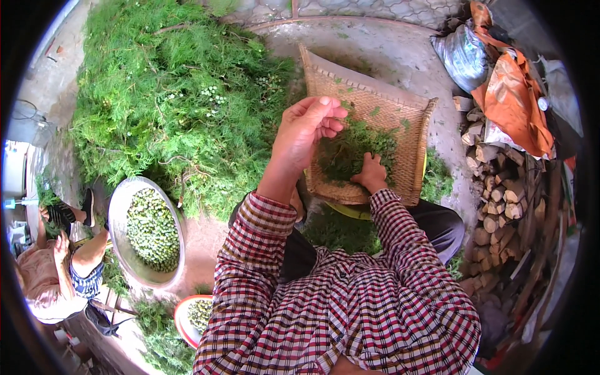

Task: The person picks berries from evergreen branches by hand into a woven tray, shakes the tray, and pours them into a green bucket. They then transfer the berries into a red and white bowl and pick through them by hand.

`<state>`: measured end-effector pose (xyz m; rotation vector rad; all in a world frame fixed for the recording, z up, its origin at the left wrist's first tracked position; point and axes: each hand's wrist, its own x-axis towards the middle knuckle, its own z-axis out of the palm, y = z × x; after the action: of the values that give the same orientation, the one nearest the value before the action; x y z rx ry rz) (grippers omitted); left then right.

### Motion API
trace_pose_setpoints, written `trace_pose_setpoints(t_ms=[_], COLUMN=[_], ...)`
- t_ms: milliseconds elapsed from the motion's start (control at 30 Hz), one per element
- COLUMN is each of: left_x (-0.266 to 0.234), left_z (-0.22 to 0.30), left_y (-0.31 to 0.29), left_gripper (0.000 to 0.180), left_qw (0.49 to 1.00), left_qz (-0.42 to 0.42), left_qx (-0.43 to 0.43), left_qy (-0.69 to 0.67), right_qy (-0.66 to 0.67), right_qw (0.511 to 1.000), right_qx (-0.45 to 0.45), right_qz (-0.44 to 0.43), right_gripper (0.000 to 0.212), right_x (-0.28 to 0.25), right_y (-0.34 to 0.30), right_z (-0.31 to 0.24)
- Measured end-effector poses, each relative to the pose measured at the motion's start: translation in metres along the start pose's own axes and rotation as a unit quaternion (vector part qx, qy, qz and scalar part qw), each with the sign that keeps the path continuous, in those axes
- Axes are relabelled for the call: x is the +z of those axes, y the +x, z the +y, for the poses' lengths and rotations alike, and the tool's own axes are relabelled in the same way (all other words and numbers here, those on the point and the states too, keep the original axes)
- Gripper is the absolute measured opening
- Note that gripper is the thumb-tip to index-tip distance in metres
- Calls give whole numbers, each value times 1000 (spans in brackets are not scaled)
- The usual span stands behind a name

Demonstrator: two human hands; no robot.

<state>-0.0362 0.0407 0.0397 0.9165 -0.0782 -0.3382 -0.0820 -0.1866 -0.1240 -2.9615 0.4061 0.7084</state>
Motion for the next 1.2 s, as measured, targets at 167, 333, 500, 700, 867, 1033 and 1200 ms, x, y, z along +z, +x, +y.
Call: trace_pose_setpoints(t_ms=[167, 333, 500, 700, 867, 1033, 1200], left_x=[1, 0, 8, 14, 23, 33, 50], left_z=[-5, -8, -20, -39, -50, -64, -68], left_y=[2, 3, 4, 12, 14, 16, 7], left_gripper=[27, 26, 27, 32, 32, 32, 34], left_qw=[1000, 999, 998, 992, 987, 981, 974], left_qz=[-6, -2, -18, -41, -46, -65, -137], left_qx=[-4, -13, -39, -60, -91, -112, -101], left_qy=[-1, 34, 40, 103, 127, 143, 151], right_qy=[47, 270, 649, 743, 863, 882, 893], right_qw=[993, 960, 753, 662, 501, 450, 420], right_qx=[11, 31, 51, -53, -56, -112, -141], right_qz=[110, 71, 97, 79, -37, -86, -80], right_gripper=[44, 58, 79, 91, 16, 19, 19], right_x=[30, -22, -28, -51, -68, -106, -103], right_y=[22, 11, -6, -25, -42, -95, -119], right_z=[42, 69, 88, 100, 117, 92, 90])
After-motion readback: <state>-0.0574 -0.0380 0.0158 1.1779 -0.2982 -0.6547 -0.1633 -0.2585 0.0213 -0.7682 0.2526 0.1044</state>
